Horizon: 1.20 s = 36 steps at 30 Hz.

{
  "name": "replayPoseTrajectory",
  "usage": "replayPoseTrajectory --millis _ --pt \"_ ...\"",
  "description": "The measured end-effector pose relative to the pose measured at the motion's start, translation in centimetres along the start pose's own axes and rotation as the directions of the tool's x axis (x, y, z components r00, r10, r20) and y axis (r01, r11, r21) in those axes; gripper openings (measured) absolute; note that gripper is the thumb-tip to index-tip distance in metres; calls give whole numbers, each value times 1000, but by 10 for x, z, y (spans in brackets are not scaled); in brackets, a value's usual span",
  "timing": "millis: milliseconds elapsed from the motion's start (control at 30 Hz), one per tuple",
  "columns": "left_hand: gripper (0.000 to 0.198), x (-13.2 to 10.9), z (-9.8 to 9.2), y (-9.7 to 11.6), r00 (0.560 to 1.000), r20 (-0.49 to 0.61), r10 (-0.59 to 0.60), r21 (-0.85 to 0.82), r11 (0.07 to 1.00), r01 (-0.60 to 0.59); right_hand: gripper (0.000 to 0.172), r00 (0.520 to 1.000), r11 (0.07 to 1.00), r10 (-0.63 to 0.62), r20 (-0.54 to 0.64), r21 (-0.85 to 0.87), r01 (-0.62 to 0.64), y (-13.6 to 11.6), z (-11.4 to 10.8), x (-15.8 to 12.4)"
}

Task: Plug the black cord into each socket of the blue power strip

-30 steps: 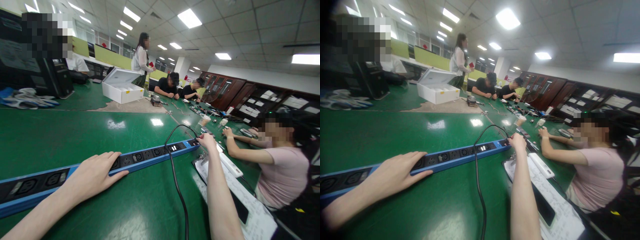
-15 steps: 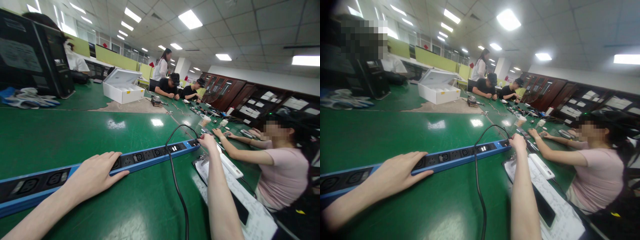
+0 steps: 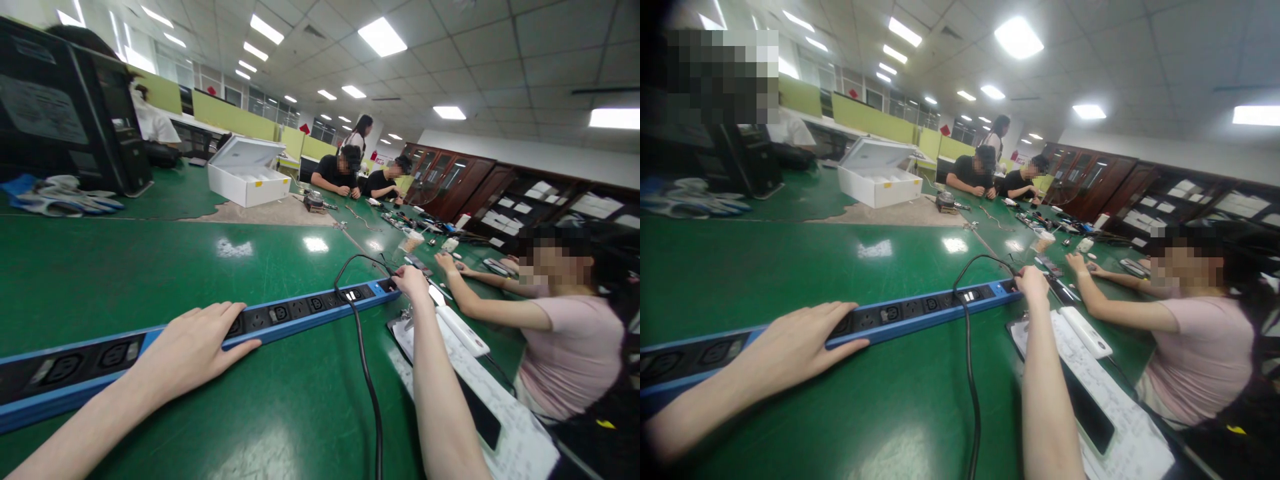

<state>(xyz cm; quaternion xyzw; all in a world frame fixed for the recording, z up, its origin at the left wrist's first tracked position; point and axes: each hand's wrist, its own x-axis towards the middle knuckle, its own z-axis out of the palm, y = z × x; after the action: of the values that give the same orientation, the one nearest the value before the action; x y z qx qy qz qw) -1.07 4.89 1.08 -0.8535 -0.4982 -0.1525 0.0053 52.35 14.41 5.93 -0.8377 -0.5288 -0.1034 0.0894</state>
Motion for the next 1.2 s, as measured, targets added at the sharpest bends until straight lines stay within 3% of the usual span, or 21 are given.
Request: replayPoseTrajectory --millis 333,500,1200 --pt "73 1 -3 2 1000 -10 4 1 1000 -4 34 999 996 13 30 -84 -11 -2 -8 11" --pt "73 0 -4 2 1000 3 11 7 1000 -12 34 994 995 -41 100 -90 50 4 -12 24" --pt "72 -1 0 0 998 -54 30 0 1000 -30 32 986 982 -57 158 -167 84 -11 -30 28"
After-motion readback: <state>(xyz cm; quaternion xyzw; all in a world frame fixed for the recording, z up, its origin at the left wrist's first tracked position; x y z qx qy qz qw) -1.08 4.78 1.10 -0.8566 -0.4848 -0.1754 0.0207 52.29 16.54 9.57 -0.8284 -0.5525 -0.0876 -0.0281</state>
